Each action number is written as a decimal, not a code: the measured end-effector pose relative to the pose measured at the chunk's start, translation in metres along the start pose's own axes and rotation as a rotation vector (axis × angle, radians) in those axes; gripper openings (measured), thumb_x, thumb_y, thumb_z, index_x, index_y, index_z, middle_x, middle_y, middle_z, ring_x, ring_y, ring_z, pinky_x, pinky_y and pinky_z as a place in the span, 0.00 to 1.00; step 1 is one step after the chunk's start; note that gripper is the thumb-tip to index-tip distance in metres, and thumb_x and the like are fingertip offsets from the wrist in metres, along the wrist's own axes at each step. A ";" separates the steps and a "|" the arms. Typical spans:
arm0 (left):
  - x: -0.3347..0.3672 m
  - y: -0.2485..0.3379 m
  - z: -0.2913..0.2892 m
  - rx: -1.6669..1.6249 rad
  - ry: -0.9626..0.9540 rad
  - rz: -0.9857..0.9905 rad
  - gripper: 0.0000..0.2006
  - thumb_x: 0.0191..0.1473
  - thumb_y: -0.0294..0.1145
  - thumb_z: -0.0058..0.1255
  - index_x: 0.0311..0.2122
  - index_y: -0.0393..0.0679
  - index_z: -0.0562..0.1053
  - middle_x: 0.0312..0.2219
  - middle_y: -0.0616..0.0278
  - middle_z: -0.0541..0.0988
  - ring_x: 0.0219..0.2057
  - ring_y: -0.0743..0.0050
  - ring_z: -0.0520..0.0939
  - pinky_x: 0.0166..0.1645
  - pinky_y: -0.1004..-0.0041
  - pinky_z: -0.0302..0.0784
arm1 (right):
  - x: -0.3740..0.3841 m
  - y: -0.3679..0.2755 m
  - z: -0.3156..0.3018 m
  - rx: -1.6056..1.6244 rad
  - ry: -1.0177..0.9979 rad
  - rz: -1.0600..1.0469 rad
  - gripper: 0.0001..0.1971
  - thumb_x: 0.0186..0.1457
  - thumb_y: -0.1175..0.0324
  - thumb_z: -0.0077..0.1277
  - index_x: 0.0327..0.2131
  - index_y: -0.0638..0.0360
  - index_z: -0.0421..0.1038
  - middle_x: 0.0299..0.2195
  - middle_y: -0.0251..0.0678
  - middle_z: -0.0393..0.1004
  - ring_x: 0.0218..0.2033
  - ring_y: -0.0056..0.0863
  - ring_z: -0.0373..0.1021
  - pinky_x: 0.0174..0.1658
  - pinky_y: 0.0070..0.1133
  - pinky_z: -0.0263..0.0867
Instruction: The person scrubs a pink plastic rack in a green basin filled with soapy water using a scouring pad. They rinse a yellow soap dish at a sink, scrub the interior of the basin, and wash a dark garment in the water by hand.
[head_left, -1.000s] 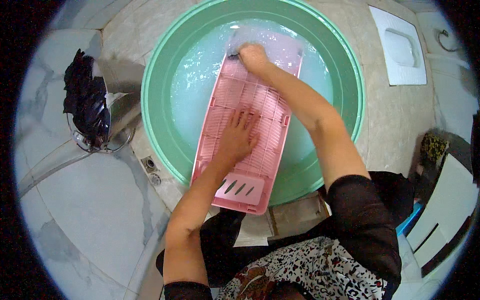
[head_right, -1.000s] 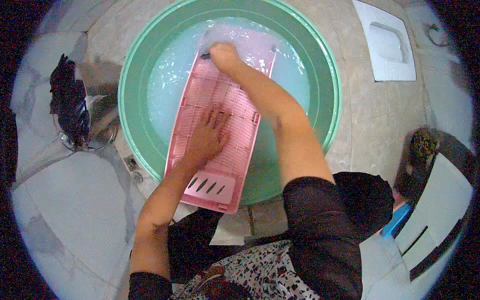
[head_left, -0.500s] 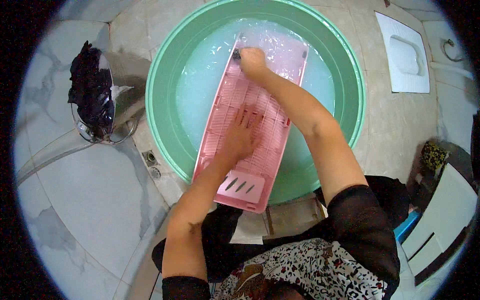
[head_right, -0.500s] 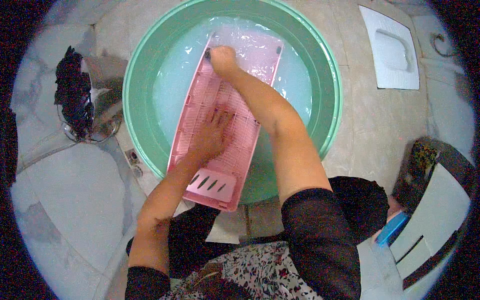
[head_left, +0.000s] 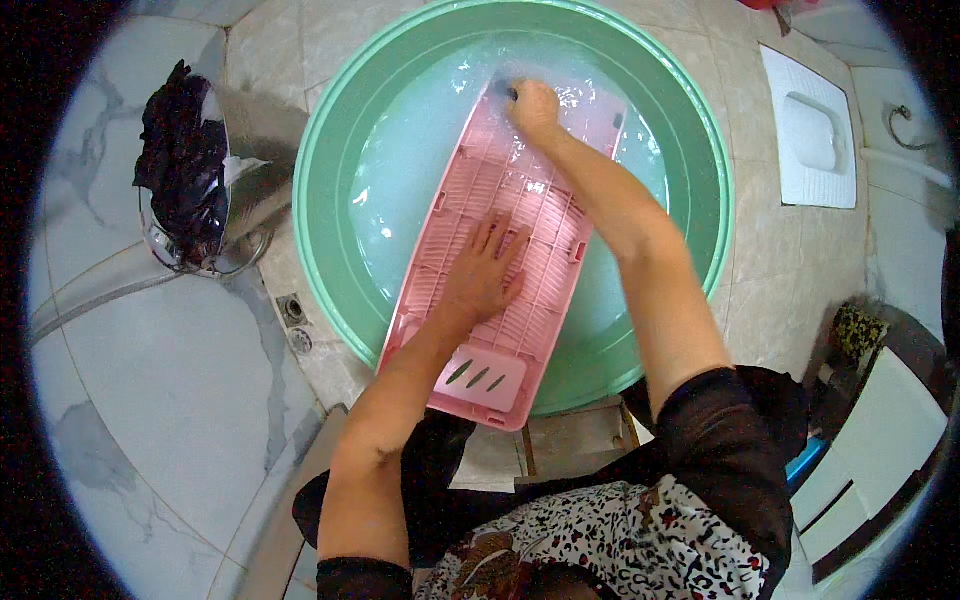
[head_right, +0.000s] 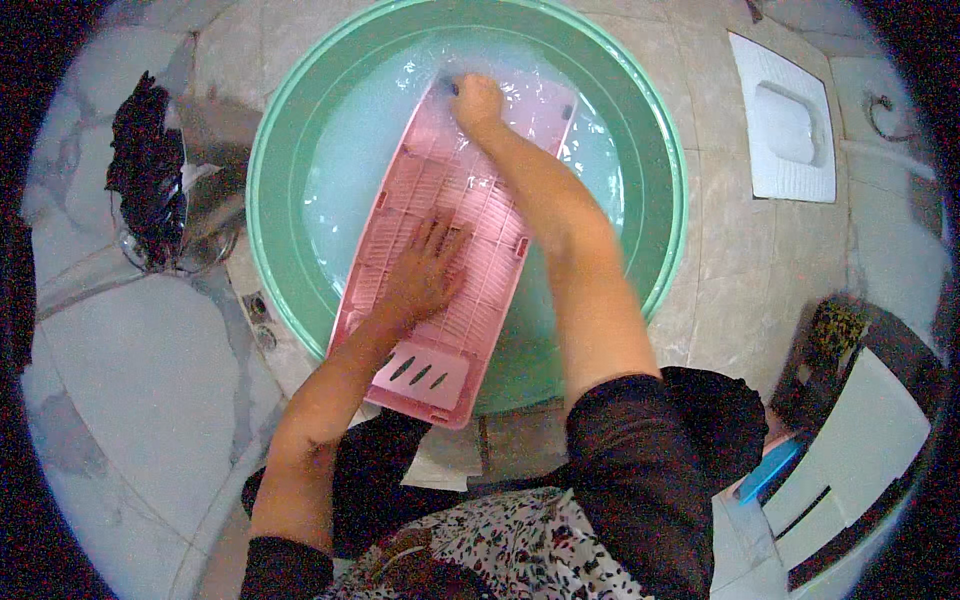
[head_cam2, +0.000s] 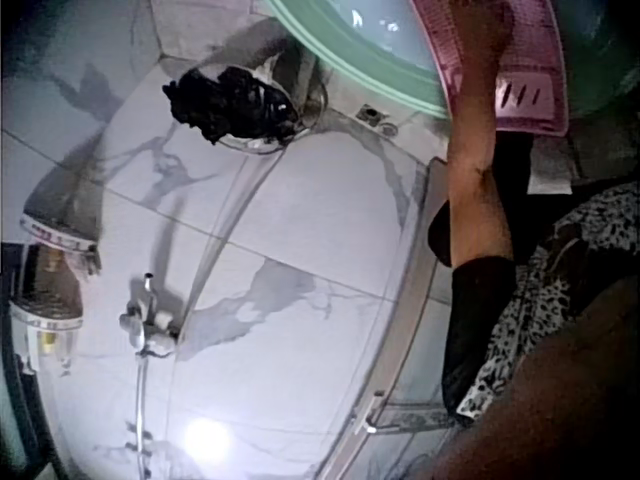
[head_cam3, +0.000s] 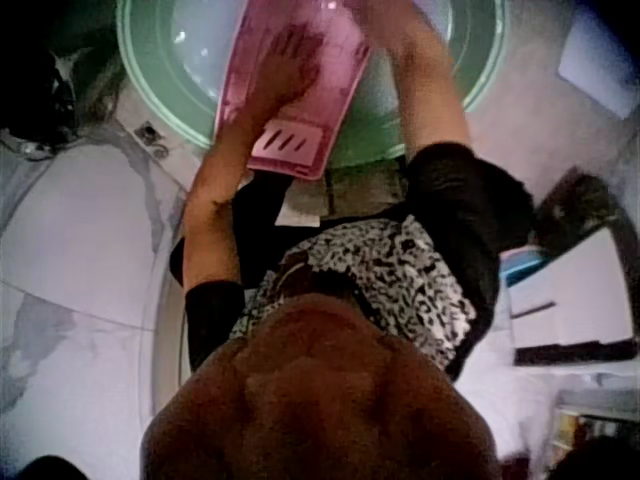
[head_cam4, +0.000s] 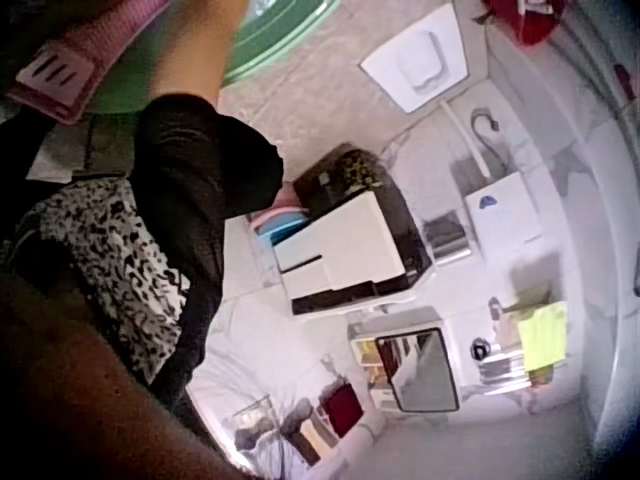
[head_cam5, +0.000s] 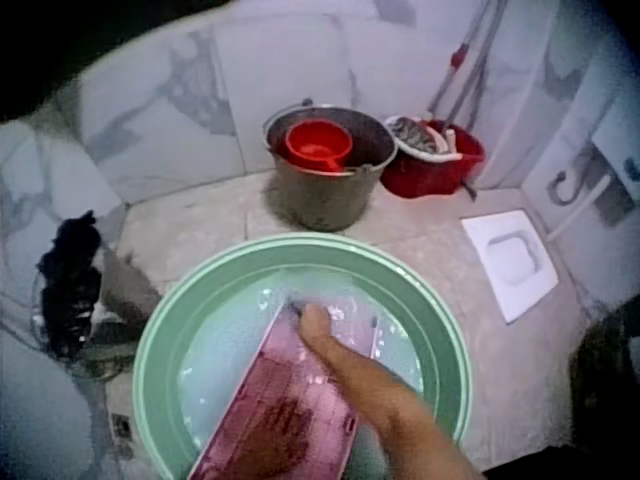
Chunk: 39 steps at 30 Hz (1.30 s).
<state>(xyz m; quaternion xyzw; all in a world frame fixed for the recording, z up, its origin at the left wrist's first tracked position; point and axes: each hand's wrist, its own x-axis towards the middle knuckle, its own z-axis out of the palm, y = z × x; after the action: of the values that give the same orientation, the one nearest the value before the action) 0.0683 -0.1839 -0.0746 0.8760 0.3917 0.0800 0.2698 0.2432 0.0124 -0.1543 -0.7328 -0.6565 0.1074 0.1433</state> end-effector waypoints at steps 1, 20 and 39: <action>-0.005 -0.003 0.000 0.003 -0.003 -0.010 0.29 0.45 0.40 0.44 0.55 0.46 0.57 0.53 0.44 0.56 0.56 0.46 0.53 0.59 0.57 0.45 | -0.002 -0.006 -0.002 0.036 -0.109 -0.125 0.10 0.40 0.66 0.49 0.29 0.54 0.74 0.26 0.44 0.72 0.32 0.40 0.70 0.35 0.33 0.65; -0.035 0.013 0.004 0.022 -0.076 -0.070 0.31 0.45 0.41 0.43 0.55 0.43 0.54 0.55 0.45 0.52 0.57 0.48 0.51 0.60 0.57 0.43 | -0.073 0.025 -0.045 -0.242 -0.211 -0.510 0.08 0.42 0.72 0.43 0.27 0.59 0.71 0.25 0.45 0.72 0.27 0.40 0.71 0.28 0.33 0.67; -0.046 0.006 -0.001 -0.061 0.061 -0.035 0.29 0.43 0.37 0.46 0.53 0.42 0.58 0.53 0.46 0.57 0.54 0.45 0.56 0.57 0.57 0.51 | -0.130 -0.006 -0.088 -0.449 -0.593 -0.192 0.08 0.40 0.66 0.49 0.25 0.56 0.75 0.27 0.42 0.74 0.32 0.37 0.72 0.34 0.29 0.68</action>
<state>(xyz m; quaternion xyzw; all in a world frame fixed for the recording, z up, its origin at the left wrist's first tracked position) 0.0404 -0.2201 -0.0673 0.8575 0.4125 0.1139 0.2855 0.2534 -0.1223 -0.0739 -0.6183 -0.7422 0.1543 -0.2074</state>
